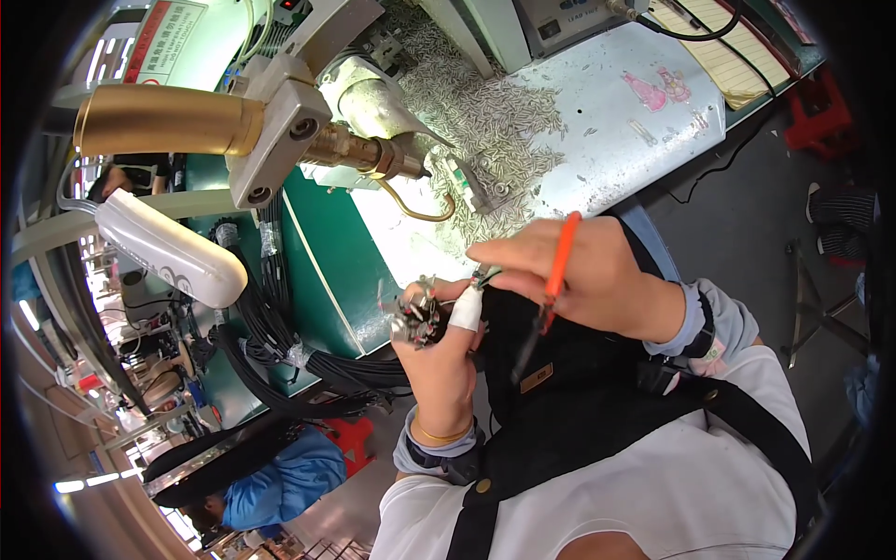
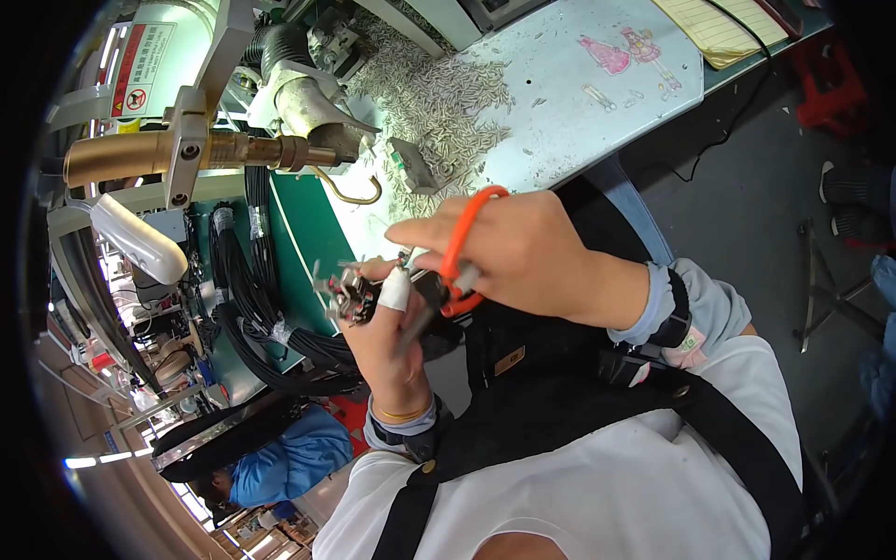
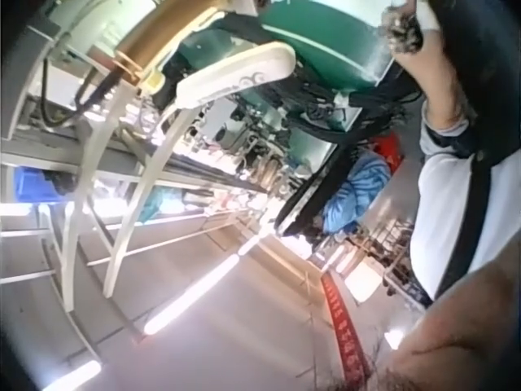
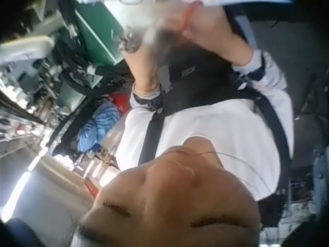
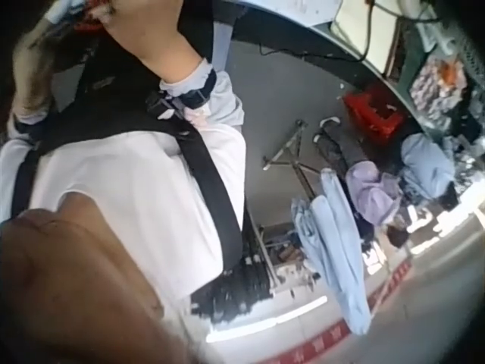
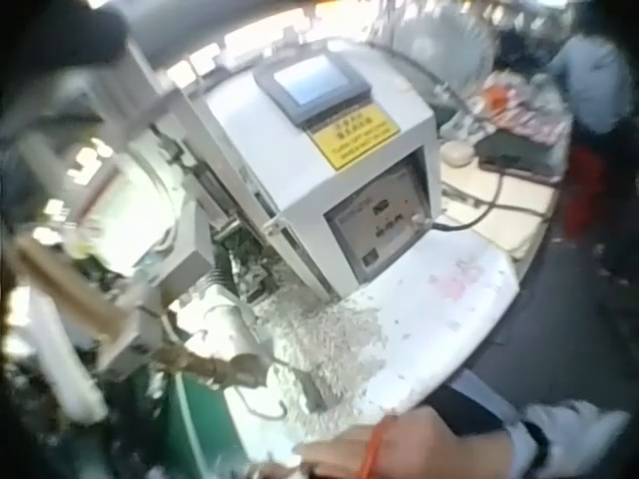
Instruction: The person trims the ends of wires on a connector using shears, then inserts the connector into a machine to crimp it, repeating this process for several units.
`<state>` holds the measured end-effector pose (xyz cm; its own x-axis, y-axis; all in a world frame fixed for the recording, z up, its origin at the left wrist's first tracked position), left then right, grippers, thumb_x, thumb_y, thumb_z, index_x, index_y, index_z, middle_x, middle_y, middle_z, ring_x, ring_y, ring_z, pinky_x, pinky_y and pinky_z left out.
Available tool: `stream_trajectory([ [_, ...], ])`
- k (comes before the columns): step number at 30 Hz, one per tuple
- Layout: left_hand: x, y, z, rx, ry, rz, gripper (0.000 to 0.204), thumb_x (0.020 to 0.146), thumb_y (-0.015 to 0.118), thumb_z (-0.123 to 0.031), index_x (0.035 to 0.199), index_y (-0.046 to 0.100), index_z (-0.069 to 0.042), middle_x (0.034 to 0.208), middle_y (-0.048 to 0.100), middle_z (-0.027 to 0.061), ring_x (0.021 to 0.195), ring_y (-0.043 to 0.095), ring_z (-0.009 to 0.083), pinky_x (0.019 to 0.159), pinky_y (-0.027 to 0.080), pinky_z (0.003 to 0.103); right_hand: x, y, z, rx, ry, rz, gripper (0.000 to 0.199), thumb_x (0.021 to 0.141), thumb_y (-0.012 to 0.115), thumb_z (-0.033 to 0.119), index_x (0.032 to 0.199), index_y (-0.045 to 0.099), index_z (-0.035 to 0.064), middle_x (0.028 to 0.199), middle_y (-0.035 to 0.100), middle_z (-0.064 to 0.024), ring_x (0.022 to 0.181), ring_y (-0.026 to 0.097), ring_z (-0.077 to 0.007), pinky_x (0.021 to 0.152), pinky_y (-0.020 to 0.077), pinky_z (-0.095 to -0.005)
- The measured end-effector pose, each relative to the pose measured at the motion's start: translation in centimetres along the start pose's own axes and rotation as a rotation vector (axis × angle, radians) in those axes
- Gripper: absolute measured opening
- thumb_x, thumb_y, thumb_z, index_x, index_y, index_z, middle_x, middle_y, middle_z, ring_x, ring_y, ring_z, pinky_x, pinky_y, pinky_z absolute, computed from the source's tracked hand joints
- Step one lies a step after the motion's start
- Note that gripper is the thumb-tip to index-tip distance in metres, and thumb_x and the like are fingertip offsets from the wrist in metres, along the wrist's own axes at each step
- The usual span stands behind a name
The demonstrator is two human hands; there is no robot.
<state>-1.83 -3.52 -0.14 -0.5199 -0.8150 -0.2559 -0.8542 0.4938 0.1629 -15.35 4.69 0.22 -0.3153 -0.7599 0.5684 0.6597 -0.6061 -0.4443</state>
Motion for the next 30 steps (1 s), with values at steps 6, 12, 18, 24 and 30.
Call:
stream_trajectory([
  [6,-0.7,0.4,-0.6,0.297,0.37,0.004,0.016,0.071,0.061,0.009,0.082,0.053,0.003,0.074,0.053,0.0047,0.06,0.049,0.0089,0.058,0.04,0.021,-0.7,0.9,-0.1,0.323,0.053,-0.056,0.013,0.076,0.062,0.005,0.087,0.056,0.0028,0.069,0.059,-0.0057,0.056,0.056,-0.0098,0.048,0.0425,-0.0209],
  [12,-0.6,0.5,-0.1,0.32,0.301,-0.014,0.022,0.068,0.062,0.011,0.086,0.053,0.002,0.075,0.054,0.005,0.066,0.05,0.0092,0.061,0.039,0.019,-0.9,1.8,-1.3,0.673,0.621,0.233,0.006,0.08,0.056,0.003,0.085,0.054,0.0028,0.069,0.058,-0.0034,0.055,0.056,-0.0089,0.05,0.0429,-0.0203],
  [18,-0.8,1.0,-0.8,0.534,0.61,0.088,0.024,0.068,0.062,0.01,0.089,0.054,0.002,0.076,0.054,0.0059,0.066,0.05,0.0092,0.06,0.039,0.019,-1.0,1.6,-0.1,0.357,0.324,0.086,0.005,0.083,0.052,0.006,0.083,0.051,0.0016,0.071,0.055,-0.0021,0.059,0.055,-0.0066,0.053,0.0419,-0.019],
  [24,-0.7,0.3,0.2,0.13,-0.034,0.003,0.02,0.071,0.062,0.004,0.089,0.055,-0.001,0.075,0.055,0.0031,0.063,0.048,0.0066,0.056,0.037,0.018,-0.6,1.5,-1.1,0.63,0.52,0.257,0.003,0.083,0.052,0.004,0.082,0.05,0.0013,0.073,0.057,-0.0037,0.063,0.056,-0.0065,0.054,0.0418,-0.0199],
  [30,-0.5,0.0,-0.2,0.006,0.022,0.038,0.017,0.072,0.062,0.004,0.087,0.055,-0.001,0.076,0.056,0.0026,0.064,0.049,0.0062,0.056,0.037,0.018,-1.0,0.7,-0.6,0.491,0.468,0.194,0.018,0.076,0.063,0.015,0.079,0.051,0.0018,0.061,0.055,-0.0034,0.052,0.055,-0.0101,0.047,0.0407,-0.0225],
])
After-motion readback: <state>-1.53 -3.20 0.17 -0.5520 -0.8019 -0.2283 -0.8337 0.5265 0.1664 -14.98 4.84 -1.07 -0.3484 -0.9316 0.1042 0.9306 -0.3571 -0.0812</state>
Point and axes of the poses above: each hand's wrist, its own x-axis towards the middle knuckle, its own y-axis out of the palm, z = x × y, the point moved 4 cm from there along x, towards the middle knuckle
